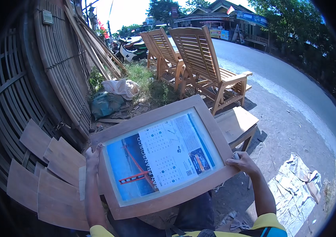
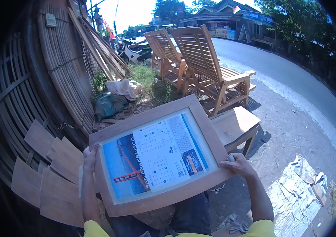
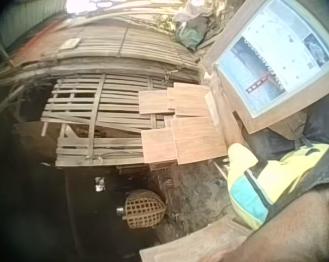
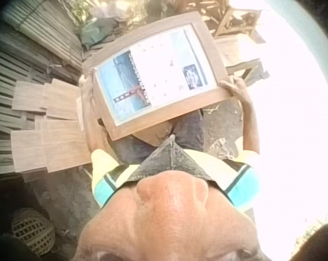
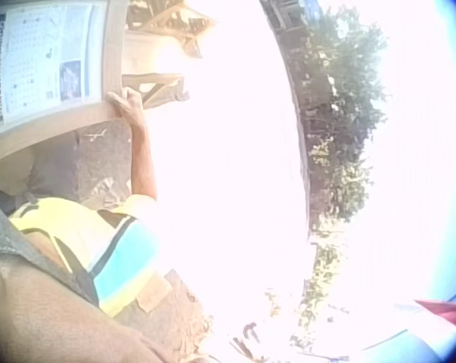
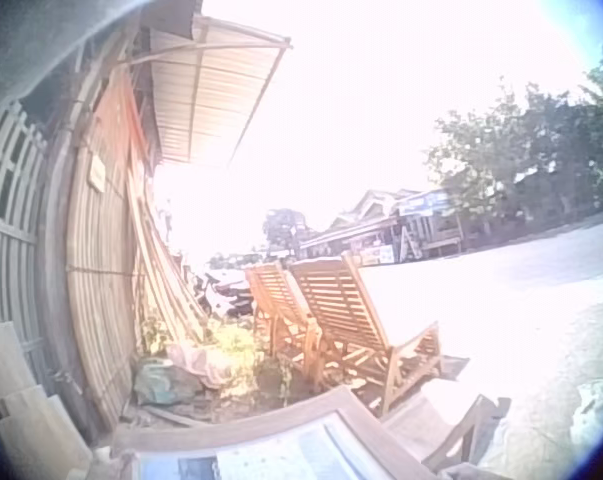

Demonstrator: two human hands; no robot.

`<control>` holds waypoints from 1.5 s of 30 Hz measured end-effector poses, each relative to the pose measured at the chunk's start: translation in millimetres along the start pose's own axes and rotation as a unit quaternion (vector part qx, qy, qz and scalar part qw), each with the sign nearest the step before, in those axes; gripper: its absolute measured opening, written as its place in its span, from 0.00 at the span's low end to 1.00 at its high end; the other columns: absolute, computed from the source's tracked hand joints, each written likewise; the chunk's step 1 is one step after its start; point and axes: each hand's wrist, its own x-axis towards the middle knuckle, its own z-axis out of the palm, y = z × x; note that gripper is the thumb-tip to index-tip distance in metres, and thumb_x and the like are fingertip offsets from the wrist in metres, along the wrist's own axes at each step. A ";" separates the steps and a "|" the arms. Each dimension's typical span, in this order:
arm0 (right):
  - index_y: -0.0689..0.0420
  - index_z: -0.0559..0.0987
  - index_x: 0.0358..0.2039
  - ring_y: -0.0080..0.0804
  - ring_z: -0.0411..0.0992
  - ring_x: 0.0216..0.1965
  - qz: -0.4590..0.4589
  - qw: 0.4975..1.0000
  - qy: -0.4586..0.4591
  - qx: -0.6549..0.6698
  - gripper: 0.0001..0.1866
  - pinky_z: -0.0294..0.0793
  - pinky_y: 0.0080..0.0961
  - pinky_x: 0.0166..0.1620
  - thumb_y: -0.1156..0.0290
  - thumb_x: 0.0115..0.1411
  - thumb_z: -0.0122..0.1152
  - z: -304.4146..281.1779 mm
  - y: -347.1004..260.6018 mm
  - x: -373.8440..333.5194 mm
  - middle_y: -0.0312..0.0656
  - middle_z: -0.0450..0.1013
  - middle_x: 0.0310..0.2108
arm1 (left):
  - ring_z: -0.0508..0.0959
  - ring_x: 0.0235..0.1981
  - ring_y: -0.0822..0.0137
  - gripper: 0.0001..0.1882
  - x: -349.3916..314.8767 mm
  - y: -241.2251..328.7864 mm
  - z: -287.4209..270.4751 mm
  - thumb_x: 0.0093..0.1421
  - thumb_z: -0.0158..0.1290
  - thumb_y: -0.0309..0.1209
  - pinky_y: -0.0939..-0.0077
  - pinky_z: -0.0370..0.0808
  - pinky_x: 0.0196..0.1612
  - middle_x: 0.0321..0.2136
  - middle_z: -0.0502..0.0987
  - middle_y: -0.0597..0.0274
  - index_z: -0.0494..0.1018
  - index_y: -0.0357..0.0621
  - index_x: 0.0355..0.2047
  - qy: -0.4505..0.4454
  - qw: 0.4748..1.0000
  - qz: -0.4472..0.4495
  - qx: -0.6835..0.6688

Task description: The person applies adhesive to the edges of a wooden frame and carefully positions a large calendar within it. They press down along the borders and corners with their fingers and a small wooden block to secure the calendar to the frame.

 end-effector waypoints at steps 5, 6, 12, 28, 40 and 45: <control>0.59 0.81 0.33 0.18 0.70 0.29 -0.110 0.994 0.006 0.025 0.14 0.69 0.22 0.34 0.65 0.58 0.78 -13.0 -63.2 21.1 0.30 0.73 0.26 | 0.78 0.37 0.75 0.27 -17.6 105.4 -39.0 0.69 0.60 0.52 0.76 0.76 0.42 0.37 0.79 0.64 0.75 0.36 0.48 0.067 0.986 0.131 -0.077; 0.59 0.82 0.35 0.18 0.70 0.30 -0.113 0.994 0.005 -0.006 0.14 0.70 0.22 0.35 0.65 0.58 0.77 -20.9 -63.0 32.8 0.30 0.74 0.27 | 0.78 0.37 0.75 0.27 -13.2 125.8 -40.3 0.70 0.59 0.53 0.76 0.76 0.43 0.37 0.79 0.65 0.74 0.36 0.48 0.073 0.980 0.159 -0.093; 0.61 0.82 0.45 0.21 0.75 0.36 -0.232 0.972 0.030 -0.027 0.18 0.75 0.25 0.43 0.67 0.59 0.77 -2.6 -85.5 96.1 0.34 0.80 0.35 | 0.78 0.43 0.72 0.31 -13.6 198.4 -56.3 0.70 0.58 0.54 0.74 0.76 0.49 0.44 0.78 0.61 0.72 0.35 0.53 0.141 0.950 0.258 -0.107; 0.61 0.82 0.49 0.20 0.74 0.40 -0.184 0.983 0.015 0.008 0.19 0.74 0.24 0.47 0.71 0.59 0.76 34.3 -39.5 147.4 0.33 0.80 0.39 | 0.77 0.54 0.61 0.35 -39.8 152.1 -28.0 0.74 0.48 0.57 0.67 0.73 0.58 0.53 0.76 0.51 0.70 0.32 0.59 0.253 0.903 0.310 -0.156; 0.65 0.83 0.47 0.22 0.77 0.38 -0.147 0.988 0.049 0.001 0.19 0.77 0.26 0.47 0.67 0.59 0.76 42.1 8.4 142.1 0.38 0.83 0.36 | 0.73 0.54 0.66 0.32 -62.9 144.4 -20.7 0.73 0.49 0.57 0.69 0.67 0.60 0.49 0.75 0.56 0.72 0.35 0.55 0.275 0.890 0.320 -0.172; 0.72 0.75 0.58 0.33 0.84 0.32 0.010 0.989 0.111 0.095 0.40 0.74 0.15 0.20 0.44 0.65 0.68 2.3 -21.4 80.5 0.57 0.82 0.41 | 0.74 0.53 0.65 0.30 -108.1 134.7 -13.6 0.74 0.48 0.56 0.66 0.67 0.62 0.51 0.73 0.56 0.67 0.39 0.57 0.285 0.871 0.311 -0.251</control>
